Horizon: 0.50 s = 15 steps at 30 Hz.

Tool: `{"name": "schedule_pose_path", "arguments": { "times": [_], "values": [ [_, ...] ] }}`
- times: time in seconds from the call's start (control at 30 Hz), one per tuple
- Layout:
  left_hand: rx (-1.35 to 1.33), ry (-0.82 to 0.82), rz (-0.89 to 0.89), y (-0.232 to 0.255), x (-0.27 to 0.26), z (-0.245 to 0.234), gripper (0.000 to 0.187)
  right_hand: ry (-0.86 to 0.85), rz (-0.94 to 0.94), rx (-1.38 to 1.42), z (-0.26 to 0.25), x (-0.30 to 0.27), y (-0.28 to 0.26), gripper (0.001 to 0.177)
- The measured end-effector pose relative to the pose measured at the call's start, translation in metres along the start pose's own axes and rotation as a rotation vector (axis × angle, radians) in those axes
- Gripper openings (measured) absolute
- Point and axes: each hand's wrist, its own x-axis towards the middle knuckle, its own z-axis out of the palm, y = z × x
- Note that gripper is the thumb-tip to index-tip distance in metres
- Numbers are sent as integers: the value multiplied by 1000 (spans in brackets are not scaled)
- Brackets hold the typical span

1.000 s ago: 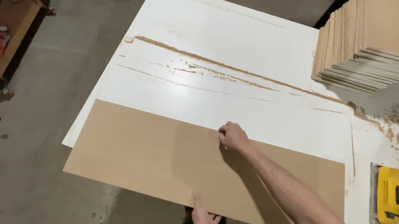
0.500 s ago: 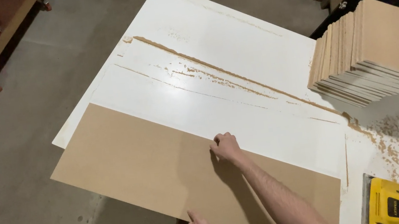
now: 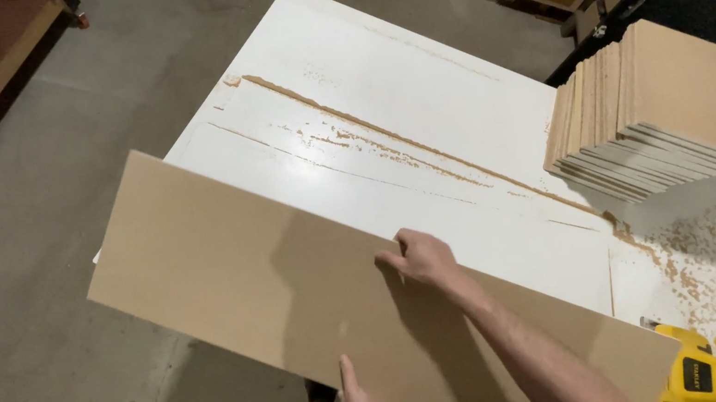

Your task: The person uses a yellow electric sander to smooth the surface of a rectangular wooden board on a white workbench. After sanding, they move the board to a stack and then use a small wooden block to scrape sawdust off the workbench.

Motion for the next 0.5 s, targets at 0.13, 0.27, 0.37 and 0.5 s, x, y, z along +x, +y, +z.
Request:
{"name": "schedule_pose_path", "arguments": {
  "times": [0.13, 0.27, 0.37, 0.5],
  "values": [
    [-38, -224, -68, 31, -57, 59, 67, 242, -207, -138, -80, -22, 7, 46],
    [21, -519, 18, 78, -166, 124, 68, 241, -182, -354, -169, -76, -20, 42],
    [94, -590, 176, 78, -100, 184, 105, 444, -323, -442, -194, -120, -37, 28],
    [-66, -484, 437, 108, -82, 207, 117, 775, -480, -527, -167, -162, -54, 24]
  ]
}}
